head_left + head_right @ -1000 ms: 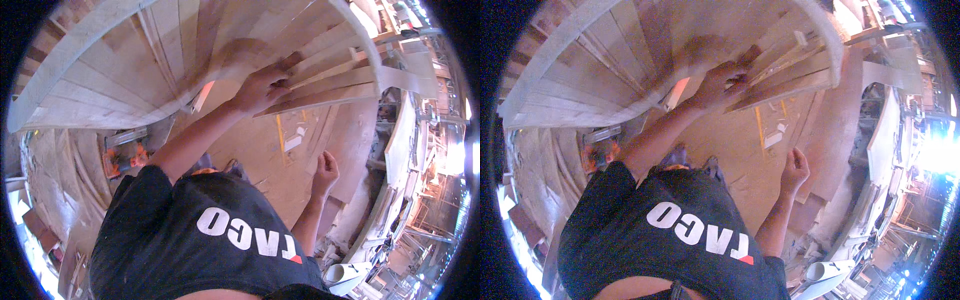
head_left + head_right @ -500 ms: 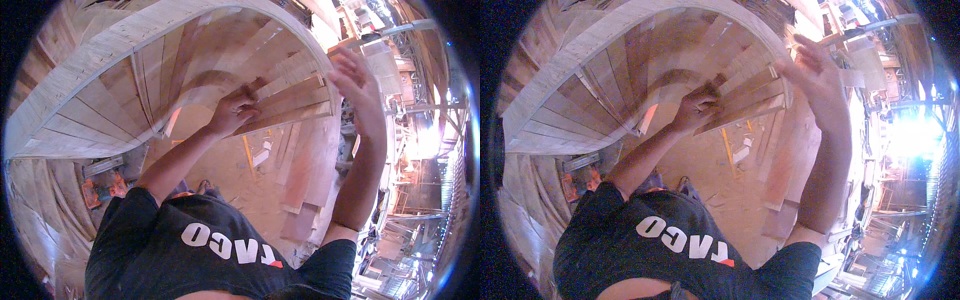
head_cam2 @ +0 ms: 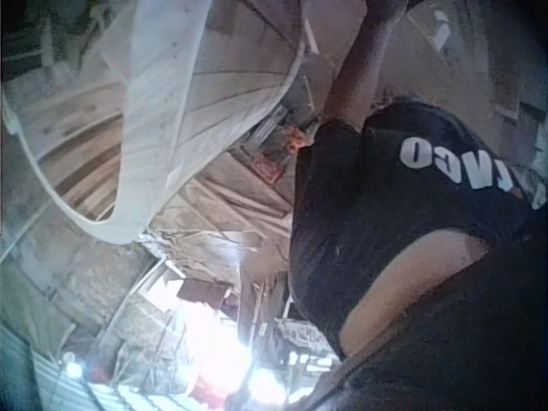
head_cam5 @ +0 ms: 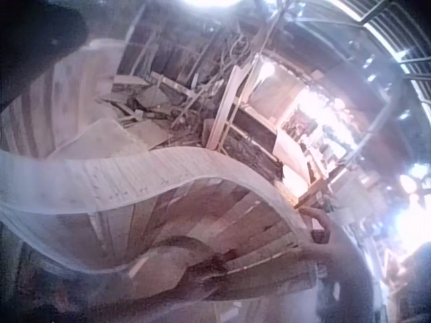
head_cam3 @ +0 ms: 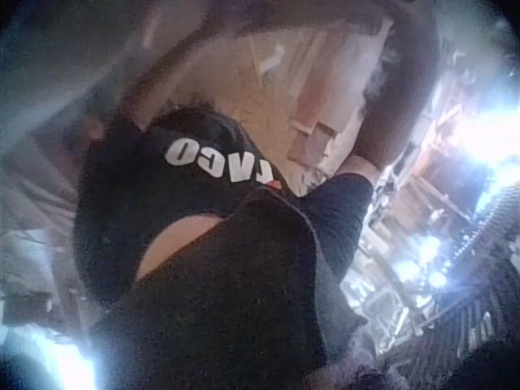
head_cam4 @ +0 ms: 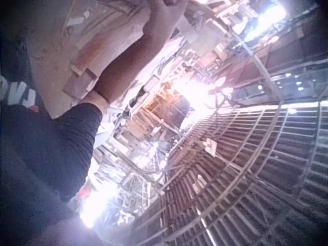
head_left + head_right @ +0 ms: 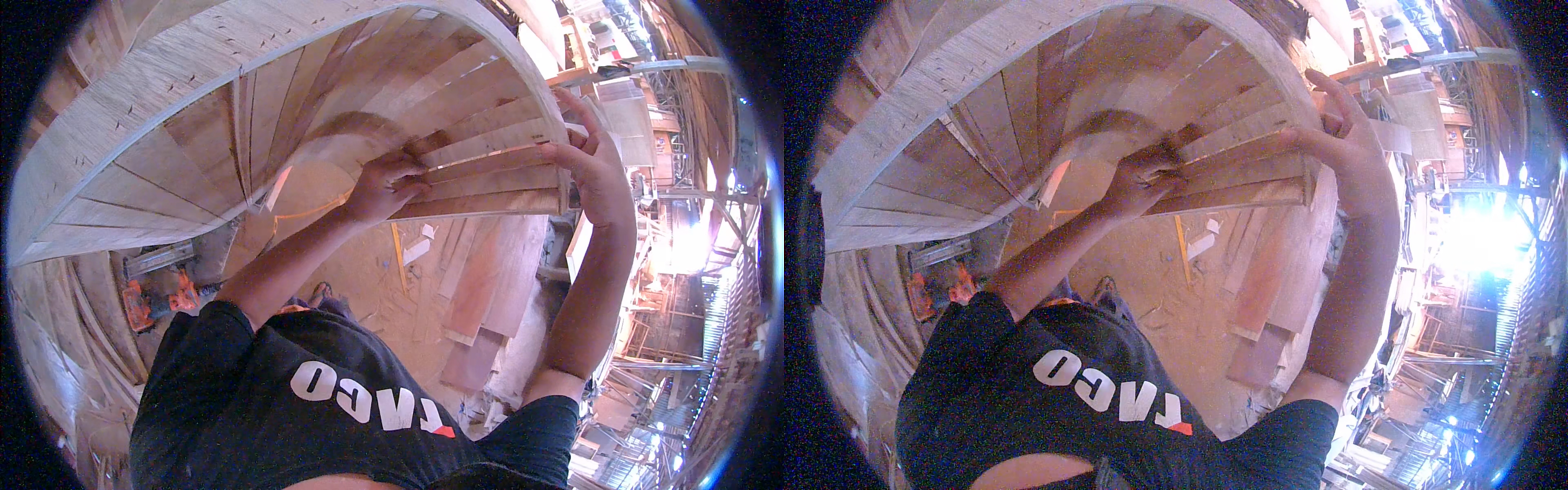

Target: The person assembles a curved wooden structure by fitting thin wooden slats into a frame, securing them with a nail gun, and smoothing edges with a handheld sander.

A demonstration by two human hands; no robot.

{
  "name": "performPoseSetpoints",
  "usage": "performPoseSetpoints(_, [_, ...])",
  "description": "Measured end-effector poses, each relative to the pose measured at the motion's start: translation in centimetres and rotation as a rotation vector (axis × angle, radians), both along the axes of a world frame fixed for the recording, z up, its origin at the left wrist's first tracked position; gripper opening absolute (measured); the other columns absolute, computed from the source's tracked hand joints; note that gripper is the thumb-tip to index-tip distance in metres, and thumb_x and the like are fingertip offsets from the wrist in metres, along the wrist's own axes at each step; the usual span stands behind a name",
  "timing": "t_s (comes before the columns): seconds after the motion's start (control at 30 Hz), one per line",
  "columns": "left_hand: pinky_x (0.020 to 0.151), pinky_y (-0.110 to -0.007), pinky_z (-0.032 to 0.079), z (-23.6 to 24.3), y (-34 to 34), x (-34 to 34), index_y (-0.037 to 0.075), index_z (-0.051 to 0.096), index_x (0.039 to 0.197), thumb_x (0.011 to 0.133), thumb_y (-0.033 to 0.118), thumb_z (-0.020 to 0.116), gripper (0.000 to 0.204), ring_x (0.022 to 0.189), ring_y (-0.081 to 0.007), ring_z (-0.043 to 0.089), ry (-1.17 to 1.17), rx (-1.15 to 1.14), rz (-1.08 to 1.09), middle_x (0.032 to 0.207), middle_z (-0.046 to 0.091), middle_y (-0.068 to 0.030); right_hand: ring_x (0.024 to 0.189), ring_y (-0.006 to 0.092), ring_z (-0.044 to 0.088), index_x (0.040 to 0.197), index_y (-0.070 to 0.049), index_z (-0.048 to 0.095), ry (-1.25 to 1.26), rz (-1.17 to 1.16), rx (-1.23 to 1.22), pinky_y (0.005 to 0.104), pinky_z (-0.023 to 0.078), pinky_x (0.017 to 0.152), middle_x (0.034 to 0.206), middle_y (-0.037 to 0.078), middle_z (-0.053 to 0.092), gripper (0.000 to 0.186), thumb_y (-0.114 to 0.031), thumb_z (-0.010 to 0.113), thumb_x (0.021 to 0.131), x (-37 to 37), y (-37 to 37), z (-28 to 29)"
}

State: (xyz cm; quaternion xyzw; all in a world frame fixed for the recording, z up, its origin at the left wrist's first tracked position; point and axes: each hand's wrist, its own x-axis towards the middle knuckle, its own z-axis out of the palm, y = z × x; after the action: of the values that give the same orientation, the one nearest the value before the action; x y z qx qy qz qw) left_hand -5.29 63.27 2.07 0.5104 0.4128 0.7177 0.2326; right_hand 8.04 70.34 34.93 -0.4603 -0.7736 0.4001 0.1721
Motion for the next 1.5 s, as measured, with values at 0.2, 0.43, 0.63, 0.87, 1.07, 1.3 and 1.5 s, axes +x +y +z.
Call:
performPoseSetpoints(0.2, [0.083,-0.038,0.058,-1.2,0.9,0.3,0.003,0.075,0.099,0.079,0.003,0.083,0.022,0.094,-0.0289,0.072,0.063,0.049,0.058,0.102,0.073,-0.0128,0.110,0.0223,0.069,0.150,0.000,0.047,0.058,0.071,-0.162,0.0343,0.046,0.104,0.120,0.015,0.072,0.082,-0.006,0.081,0.076,0.5,1.3,0.1])
performPoseSetpoints(0.43, [0.088,-0.040,0.057,-0.8,0.6,0.5,0.004,0.074,0.096,0.077,0.000,0.080,0.020,0.099,-0.0314,0.069,0.146,0.067,0.089,0.102,0.070,-0.0127,0.111,0.0237,0.069,0.151,0.002,0.045,0.104,0.042,-0.220,0.0330,0.047,0.103,0.124,0.017,0.071,0.083,-0.003,0.080,0.076,0.4,1.8,-0.1])
performPoseSetpoints(0.63, [0.082,-0.038,0.059,0.1,-0.2,0.5,0.003,0.076,0.100,0.079,0.003,0.082,0.022,0.092,-0.0300,0.070,0.144,0.040,0.124,0.096,0.070,-0.0116,0.113,0.0251,0.068,0.152,0.003,0.042,0.075,0.027,-0.263,0.0336,0.050,0.099,0.123,0.019,0.070,0.084,-0.002,0.078,0.076,0.6,2.1,0.2])
performPoseSetpoints(0.87, [0.083,-0.038,0.059,-0.6,0.7,0.6,0.004,0.076,0.101,0.078,0.002,0.081,0.024,0.095,-0.0300,0.070,0.162,0.073,0.113,0.097,0.070,-0.0114,0.110,0.0264,0.069,0.153,0.004,0.041,0.047,-0.021,-0.221,0.0340,0.052,0.098,0.123,0.022,0.069,0.082,0.000,0.073,0.077,0.0,1.9,0.4])
performPoseSetpoints(1.07, [0.095,-0.040,0.056,0.1,-0.6,0.2,0.005,0.071,0.101,0.078,-0.005,0.078,0.025,0.111,-0.0350,0.069,0.170,0.055,0.123,0.109,0.073,-0.0128,0.109,0.0277,0.070,0.152,0.004,0.043,-0.009,0.006,-0.192,0.0346,0.052,0.096,0.122,0.022,0.069,0.078,-0.001,0.070,0.079,-0.1,2.0,0.6])
performPoseSetpoints(1.3, [0.086,-0.042,0.058,-7.2,-4.5,-0.2,0.003,0.074,0.106,0.085,0.008,0.078,0.022,0.094,-0.0313,0.072,-0.089,-0.362,0.222,0.105,0.073,-0.0153,0.112,0.0299,0.070,0.151,0.002,0.044,-0.014,0.052,-0.223,0.0390,0.054,0.100,0.126,0.023,0.068,0.079,-0.008,0.071,0.078,-0.5,1.3,0.8])
performPoseSetpoints(1.5, [0.068,-0.034,0.057,-20.1,-4.8,1.1,0.003,0.073,0.105,0.096,0.023,0.069,0.022,0.082,-0.0215,0.071,-0.170,-0.802,0.241,0.093,0.072,-0.0085,0.116,0.0305,0.068,0.151,0.001,0.044,-0.025,0.069,-0.188,0.0405,0.053,0.102,0.130,0.024,0.066,0.081,-0.012,0.071,0.076,-1.0,1.4,0.7])
